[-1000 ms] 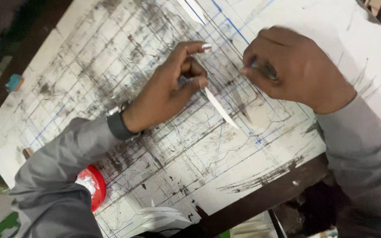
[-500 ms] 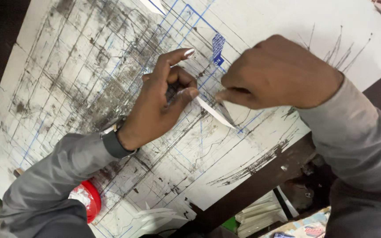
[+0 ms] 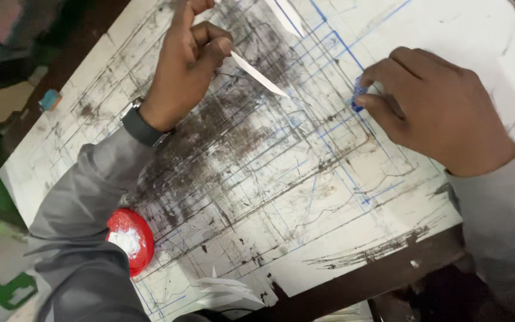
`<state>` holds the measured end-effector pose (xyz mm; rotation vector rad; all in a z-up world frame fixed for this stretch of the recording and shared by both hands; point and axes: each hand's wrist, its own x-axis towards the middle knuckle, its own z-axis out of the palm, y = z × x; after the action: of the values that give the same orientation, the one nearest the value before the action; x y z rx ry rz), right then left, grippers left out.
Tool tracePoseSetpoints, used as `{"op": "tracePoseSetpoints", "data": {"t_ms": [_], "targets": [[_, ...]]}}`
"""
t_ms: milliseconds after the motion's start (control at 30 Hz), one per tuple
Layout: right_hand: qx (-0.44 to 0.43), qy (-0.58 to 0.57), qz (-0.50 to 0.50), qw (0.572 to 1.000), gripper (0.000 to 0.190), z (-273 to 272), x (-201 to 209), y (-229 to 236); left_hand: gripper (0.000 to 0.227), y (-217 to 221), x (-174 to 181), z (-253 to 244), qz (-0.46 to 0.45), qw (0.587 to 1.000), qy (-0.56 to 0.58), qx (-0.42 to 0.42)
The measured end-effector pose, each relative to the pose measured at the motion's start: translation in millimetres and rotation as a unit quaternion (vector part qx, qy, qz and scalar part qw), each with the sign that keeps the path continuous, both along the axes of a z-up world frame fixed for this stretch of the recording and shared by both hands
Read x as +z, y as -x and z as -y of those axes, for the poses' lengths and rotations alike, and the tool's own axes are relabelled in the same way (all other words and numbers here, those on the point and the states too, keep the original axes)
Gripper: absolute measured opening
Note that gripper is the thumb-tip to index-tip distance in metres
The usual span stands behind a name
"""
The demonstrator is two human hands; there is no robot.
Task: The person cuts small white paper strips with scissors, then repeatedly applies a white paste from a red lid onto the strips and presses them onto a marked white board. The person handles the strips one at a time, aligning them along blue grid lines on the board.
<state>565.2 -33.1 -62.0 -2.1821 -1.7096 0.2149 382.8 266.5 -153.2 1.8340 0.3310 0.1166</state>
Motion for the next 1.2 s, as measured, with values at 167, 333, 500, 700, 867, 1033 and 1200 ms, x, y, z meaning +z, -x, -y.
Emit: {"op": "tracePoseSetpoints", "data": {"t_ms": [167, 333, 500, 700, 867, 1033, 1200], "targets": [[-0.017, -0.007, 0.019, 1.0, 0.009, 1.9, -4.5, -0.9, 0.047, 9.3, -14.5, 8.1, 0.05, 0.997, -0.007, -0.052], [-0.025, -0.029, 0.031, 0.999, 0.015, 4.8, -8.7, -3.4, 0.048, 12.0, -23.8, 19.0, 0.049, 0.998, -0.009, -0.043], [0.008, -0.022, 0.017, 1.0, 0.025, 2.8, -9.1, -4.6, 0.051, 4.7, -40.4, 31.2, 0.117, 0.993, -0.03, 0.002], [0.016, -0.016, 0.002, 1.0, 0.019, 3.0, -9.7, -6.0, 0.046, 11.8, -50.8, 30.8, 0.157, 0.988, 0.008, 0.005], [-0.057, -0.027, 0.018, 0.998, 0.007, 13.3, -14.4, -11.4, 0.045, 2.0, -30.6, 40.8, 0.119, 0.992, 0.049, 0.0], [-0.119, -0.058, 0.023, 0.991, 0.003, 32.4, -17.3, -28.3, 0.053, -9.6, 0.1, 93.8, 0.057, 0.992, 0.098, -0.061], [-0.08, -0.005, 0.058, 0.995, 0.026, 43.8, -21.7, -26.7, 0.055, -39.1, 14.6, 134.6, 0.107, 0.985, 0.055, -0.123]]}}
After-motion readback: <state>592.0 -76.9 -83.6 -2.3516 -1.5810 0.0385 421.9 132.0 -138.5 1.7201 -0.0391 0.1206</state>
